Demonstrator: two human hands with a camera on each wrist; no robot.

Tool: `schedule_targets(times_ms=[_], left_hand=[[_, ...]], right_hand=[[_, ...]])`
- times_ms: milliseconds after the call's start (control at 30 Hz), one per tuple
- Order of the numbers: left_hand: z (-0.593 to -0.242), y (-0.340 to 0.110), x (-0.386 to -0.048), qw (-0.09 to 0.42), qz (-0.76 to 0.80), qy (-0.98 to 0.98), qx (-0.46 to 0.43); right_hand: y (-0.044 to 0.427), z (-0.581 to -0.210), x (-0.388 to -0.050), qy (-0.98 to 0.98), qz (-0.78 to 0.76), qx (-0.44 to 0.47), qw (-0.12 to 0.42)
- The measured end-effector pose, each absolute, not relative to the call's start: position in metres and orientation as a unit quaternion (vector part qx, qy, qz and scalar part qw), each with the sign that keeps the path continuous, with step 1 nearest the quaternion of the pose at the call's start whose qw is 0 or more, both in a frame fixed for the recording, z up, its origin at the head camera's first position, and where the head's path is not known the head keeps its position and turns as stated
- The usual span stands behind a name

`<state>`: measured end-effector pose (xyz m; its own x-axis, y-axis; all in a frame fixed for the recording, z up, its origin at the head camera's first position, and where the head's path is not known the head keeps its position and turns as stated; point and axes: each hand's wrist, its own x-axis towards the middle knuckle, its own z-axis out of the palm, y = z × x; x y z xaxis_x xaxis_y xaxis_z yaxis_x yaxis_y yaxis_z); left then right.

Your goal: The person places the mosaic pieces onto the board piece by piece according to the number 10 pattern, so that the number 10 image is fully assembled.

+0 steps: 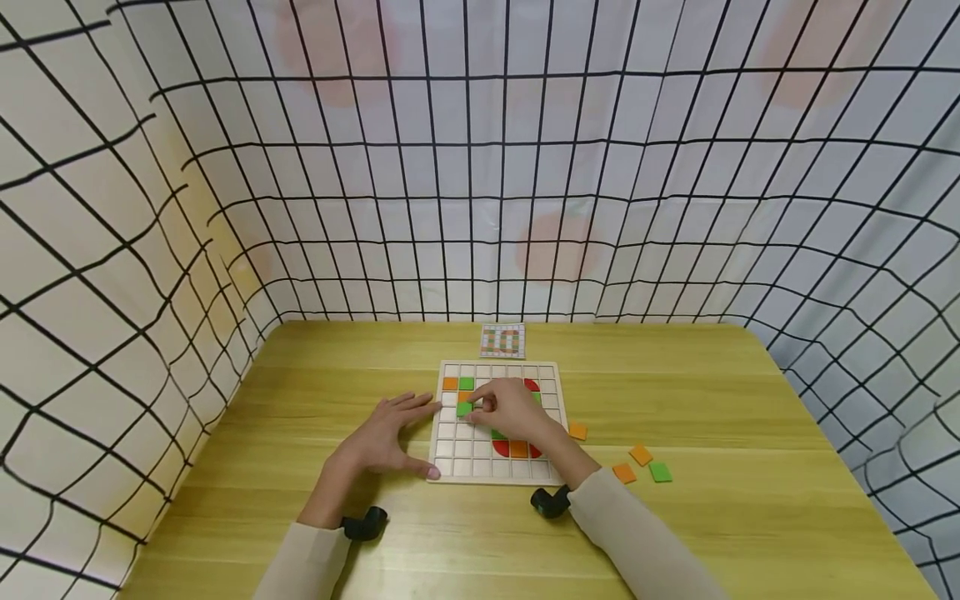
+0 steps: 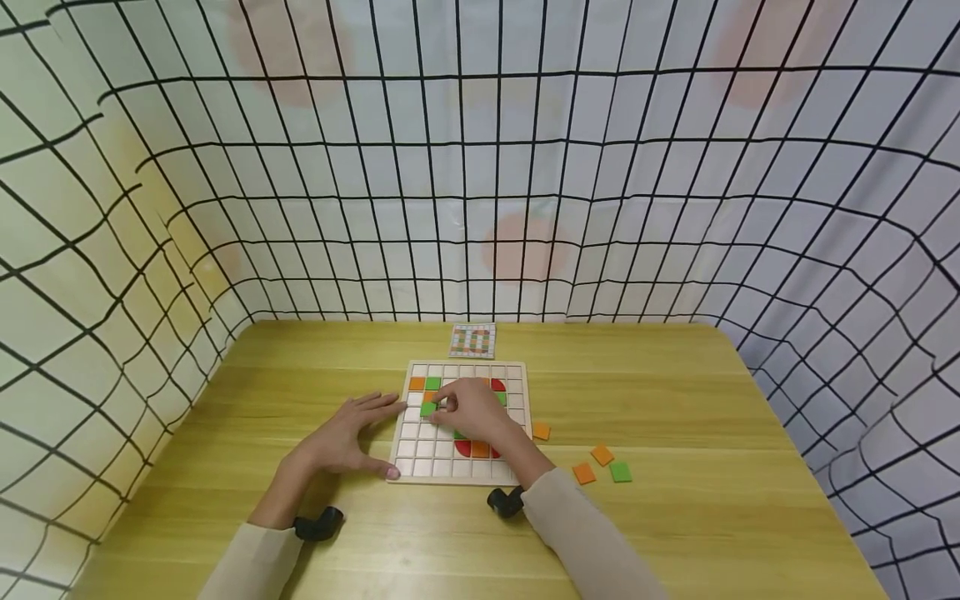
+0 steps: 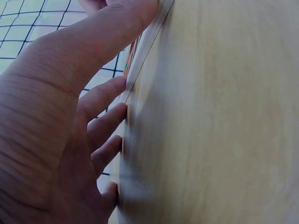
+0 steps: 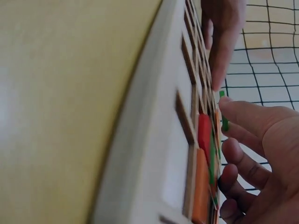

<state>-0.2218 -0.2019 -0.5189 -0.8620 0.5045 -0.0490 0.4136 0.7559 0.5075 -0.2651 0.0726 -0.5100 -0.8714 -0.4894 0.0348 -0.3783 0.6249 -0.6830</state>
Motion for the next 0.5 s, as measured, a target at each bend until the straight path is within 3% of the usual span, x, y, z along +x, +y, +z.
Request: schedule_targets(times_ms=[500], left_hand=[[-0.5192, -0.2012, -0.2219, 0.093, 0.246, 0.934, 0.243]], right_hand=[[0.0703, -0.5158, -0.2647, 0.907, -0.34, -0.238, 0.075]])
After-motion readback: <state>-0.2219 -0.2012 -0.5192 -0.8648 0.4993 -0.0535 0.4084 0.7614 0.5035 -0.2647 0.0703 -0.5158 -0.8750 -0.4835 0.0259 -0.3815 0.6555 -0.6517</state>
